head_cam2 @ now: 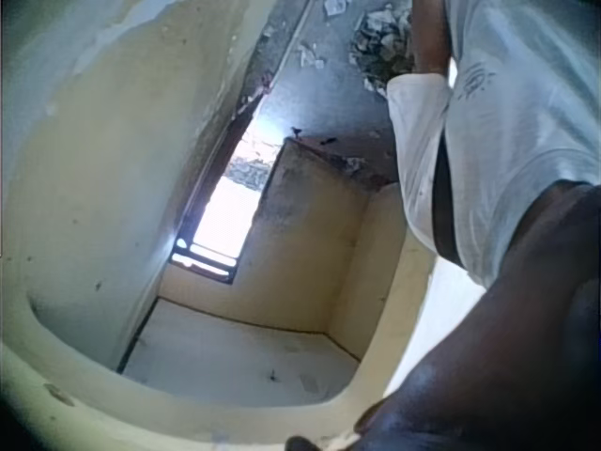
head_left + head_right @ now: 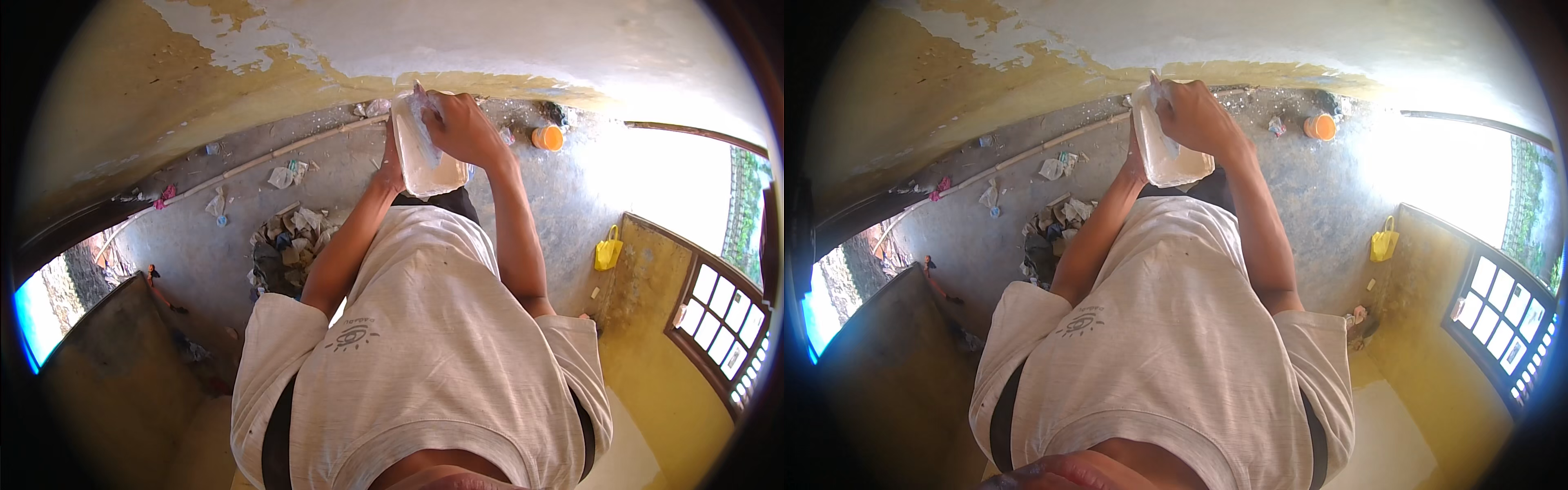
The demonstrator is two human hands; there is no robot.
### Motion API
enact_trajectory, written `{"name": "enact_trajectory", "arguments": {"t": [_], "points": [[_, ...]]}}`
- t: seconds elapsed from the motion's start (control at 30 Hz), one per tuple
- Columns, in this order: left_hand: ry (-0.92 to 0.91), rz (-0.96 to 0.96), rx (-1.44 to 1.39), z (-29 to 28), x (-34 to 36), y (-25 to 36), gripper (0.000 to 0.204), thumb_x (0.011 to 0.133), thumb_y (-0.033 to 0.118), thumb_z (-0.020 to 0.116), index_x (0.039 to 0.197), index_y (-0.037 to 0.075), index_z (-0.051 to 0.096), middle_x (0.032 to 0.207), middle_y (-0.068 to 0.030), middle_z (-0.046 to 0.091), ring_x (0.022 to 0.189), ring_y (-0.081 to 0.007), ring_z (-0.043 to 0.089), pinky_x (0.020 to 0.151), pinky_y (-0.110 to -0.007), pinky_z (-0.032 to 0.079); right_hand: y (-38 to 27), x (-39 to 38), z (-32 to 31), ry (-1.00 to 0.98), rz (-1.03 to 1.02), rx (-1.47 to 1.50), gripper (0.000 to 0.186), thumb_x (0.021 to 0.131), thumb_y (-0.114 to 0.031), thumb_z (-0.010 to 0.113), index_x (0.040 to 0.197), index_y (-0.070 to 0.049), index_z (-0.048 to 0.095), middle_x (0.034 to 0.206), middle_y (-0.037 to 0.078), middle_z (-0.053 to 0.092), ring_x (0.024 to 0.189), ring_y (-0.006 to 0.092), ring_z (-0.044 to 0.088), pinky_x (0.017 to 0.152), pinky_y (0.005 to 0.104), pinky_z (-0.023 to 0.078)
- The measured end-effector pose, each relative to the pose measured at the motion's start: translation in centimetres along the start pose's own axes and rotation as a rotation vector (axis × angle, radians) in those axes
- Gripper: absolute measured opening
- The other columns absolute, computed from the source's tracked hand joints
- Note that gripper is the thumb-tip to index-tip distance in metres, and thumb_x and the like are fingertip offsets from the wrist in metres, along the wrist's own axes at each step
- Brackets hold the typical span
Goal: The person applies plaster to a wall using a putty knife, taking the material from a small plastic container held in their left hand and spreading it over a large section of the wall.
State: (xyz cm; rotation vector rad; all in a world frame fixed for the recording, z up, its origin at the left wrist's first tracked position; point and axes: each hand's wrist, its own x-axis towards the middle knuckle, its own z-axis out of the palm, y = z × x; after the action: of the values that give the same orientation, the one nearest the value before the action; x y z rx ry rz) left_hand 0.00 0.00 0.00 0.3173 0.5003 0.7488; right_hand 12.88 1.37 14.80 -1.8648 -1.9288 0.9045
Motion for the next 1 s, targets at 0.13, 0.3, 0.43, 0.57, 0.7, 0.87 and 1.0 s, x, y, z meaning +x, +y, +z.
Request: {"name": "enact_trajectory", "arguments": {"t": [0.13,0.3,0.43,0.57,0.7,0.87,1.0], "points": [[-0.206,-0.026,-0.190,0.2,-0.6,1.9,0.075,0.096,0.066,0.031,0.150,0.014,0.035,0.144,-0.0114,0.048,0.129,-0.0280,0.052,0.106,-0.047,0.046,-0.2,-1.0,-1.0,0.033,-0.038,0.069,0.035,0.090,-0.011,0.055,0.120,0.004,0.063,0.073,0.026,0.064,0.071,0.0418,0.064,0.073,0.0459,0.050],[-0.461,-0.032,-0.406,-0.3,-0.7,1.8,0.082,0.095,0.073,0.025,0.150,0.013,0.037,0.146,-0.0143,0.047,0.129,-0.0316,0.052,0.105,-0.049,0.047,1.2,-2.7,-1.5,0.174,-0.015,-0.046,0.034,0.090,-0.010,0.054,0.120,0.004,0.063,0.069,0.025,0.062,0.065,0.0391,0.062,0.067,0.0431,0.050],[-0.211,-0.025,-0.135,-0.8,-0.6,0.7,0.078,0.098,0.069,0.024,0.150,0.012,0.036,0.145,-0.0136,0.048,0.128,-0.0298,0.053,0.104,-0.048,0.048,-0.2,-2.0,-1.7,0.169,-0.027,0.063,0.029,0.090,-0.009,0.055,0.113,0.002,0.067,0.069,0.024,0.062,0.064,0.0398,0.061,0.066,0.0442,0.050],[-0.117,-0.073,-0.203,0.2,-0.9,0.5,0.073,0.100,0.066,0.023,0.147,0.013,0.039,0.139,-0.0119,0.053,0.123,-0.0268,0.057,0.101,-0.044,0.050,-0.2,-0.5,-1.1,0.033,-0.095,-0.057,0.025,0.089,-0.008,0.055,0.108,0.002,0.068,0.072,0.024,0.063,0.067,0.0409,0.062,0.069,0.0443,0.051],[-0.103,-0.059,-0.073,-0.6,-0.7,0.6,0.074,0.098,0.068,0.025,0.144,0.013,0.042,0.135,-0.0105,0.056,0.120,-0.0260,0.058,0.100,-0.043,0.051,-0.4,0.3,-0.7,0.007,-0.145,-0.045,0.025,0.087,-0.009,0.056,0.106,0.002,0.068,0.076,0.025,0.065,0.073,0.0420,0.063,0.073,0.0450,0.052],[-0.184,-0.044,-0.147,-0.8,-0.6,0.6,0.076,0.096,0.071,0.028,0.141,0.012,0.046,0.130,-0.0106,0.058,0.118,-0.0255,0.060,0.098,-0.042,0.052,-0.3,-0.1,-0.2,-0.067,-0.241,-0.082,0.022,0.087,-0.009,0.058,0.103,0.000,0.068,0.088,0.024,0.068,0.084,0.0420,0.064,0.079,0.0455,0.052],[-0.265,-0.084,-0.341,-3.0,-0.5,0.2,0.076,0.097,0.070,0.028,0.140,0.010,0.046,0.130,-0.0119,0.059,0.117,-0.0260,0.060,0.097,-0.042,0.053,-0.8,-0.7,0.3,-0.072,-0.263,-0.086,0.021,0.088,-0.010,0.056,0.103,0.000,0.068,0.090,0.023,0.068,0.086,0.0413,0.064,0.081,0.0453,0.052]]}}
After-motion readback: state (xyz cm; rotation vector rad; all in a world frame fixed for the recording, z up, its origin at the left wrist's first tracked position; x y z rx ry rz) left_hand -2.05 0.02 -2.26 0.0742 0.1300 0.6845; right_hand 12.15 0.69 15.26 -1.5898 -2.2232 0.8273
